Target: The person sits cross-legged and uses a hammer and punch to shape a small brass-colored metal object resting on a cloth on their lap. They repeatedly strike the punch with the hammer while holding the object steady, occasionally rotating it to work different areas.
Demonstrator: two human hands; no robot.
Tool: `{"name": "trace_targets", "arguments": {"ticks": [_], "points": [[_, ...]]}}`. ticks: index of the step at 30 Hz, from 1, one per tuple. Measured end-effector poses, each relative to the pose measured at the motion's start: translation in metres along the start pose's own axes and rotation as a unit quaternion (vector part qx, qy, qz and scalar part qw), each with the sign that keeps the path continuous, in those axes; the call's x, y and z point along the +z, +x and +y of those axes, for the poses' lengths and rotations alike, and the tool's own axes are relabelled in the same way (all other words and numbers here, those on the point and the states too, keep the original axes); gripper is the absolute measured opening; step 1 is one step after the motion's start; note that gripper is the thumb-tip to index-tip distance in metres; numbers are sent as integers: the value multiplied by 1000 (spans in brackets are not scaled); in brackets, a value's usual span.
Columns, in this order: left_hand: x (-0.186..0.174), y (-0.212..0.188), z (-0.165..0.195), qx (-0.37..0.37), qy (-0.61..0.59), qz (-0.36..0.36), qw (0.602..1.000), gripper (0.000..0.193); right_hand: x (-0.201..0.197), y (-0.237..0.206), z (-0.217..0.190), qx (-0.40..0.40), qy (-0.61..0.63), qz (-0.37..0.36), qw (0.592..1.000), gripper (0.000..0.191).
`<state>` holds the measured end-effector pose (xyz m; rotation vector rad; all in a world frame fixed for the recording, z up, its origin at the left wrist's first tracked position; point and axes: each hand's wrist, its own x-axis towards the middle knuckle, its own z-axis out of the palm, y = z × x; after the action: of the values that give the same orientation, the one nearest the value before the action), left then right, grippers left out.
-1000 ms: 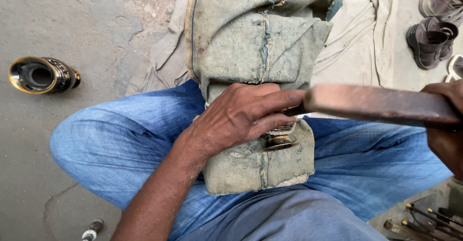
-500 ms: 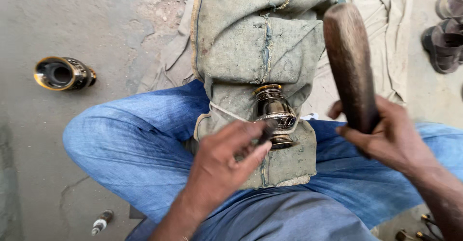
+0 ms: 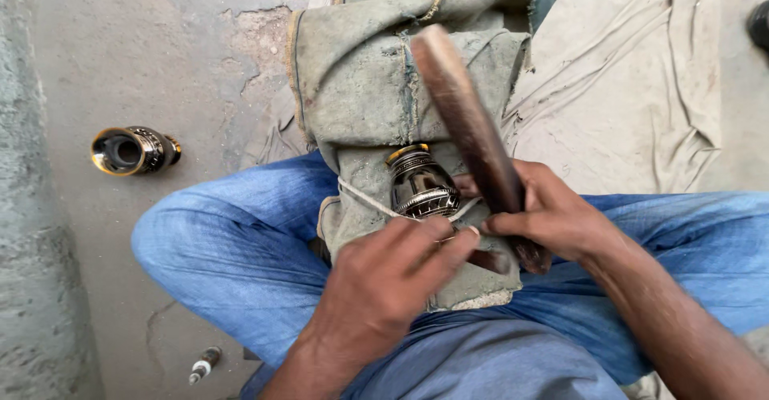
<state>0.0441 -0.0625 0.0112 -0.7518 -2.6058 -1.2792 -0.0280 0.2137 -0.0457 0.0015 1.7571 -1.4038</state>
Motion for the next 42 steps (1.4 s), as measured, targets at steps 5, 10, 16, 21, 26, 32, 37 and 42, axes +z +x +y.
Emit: {"name": "trace_targets", "arguments": {"ticks": [5,10,16,21,26,32,37,42], "points": [[8,32,-15,-215,-172,45,960,36,14,-62,-54,-105,-99,138,980,49],[24,58,-18,-200,-170,21,965,38,13,-61,-35,-227,48,114,966,39],[30,73,-13,-183,-99,-12,978,38,-51,-101,-6,54,-175,292,939,59],[34,72,-7,-149,-37,-31,988,40,-97,-101,18,81,-179,164,967,40],[37,72,-3,-151,-33,5,988,40,-113,-109,17,8,-320,170,932,38],[38,69,-3,-137,-37,8,990,41,-109,-103,-1,-33,-431,228,872,54],[39,68,-7,-134,-26,5,991,40,-109,-105,-12,-35,-407,223,885,44],[38,67,-11,-120,-32,-12,992,39,-109,-102,-10,-30,-424,242,873,39]]}}
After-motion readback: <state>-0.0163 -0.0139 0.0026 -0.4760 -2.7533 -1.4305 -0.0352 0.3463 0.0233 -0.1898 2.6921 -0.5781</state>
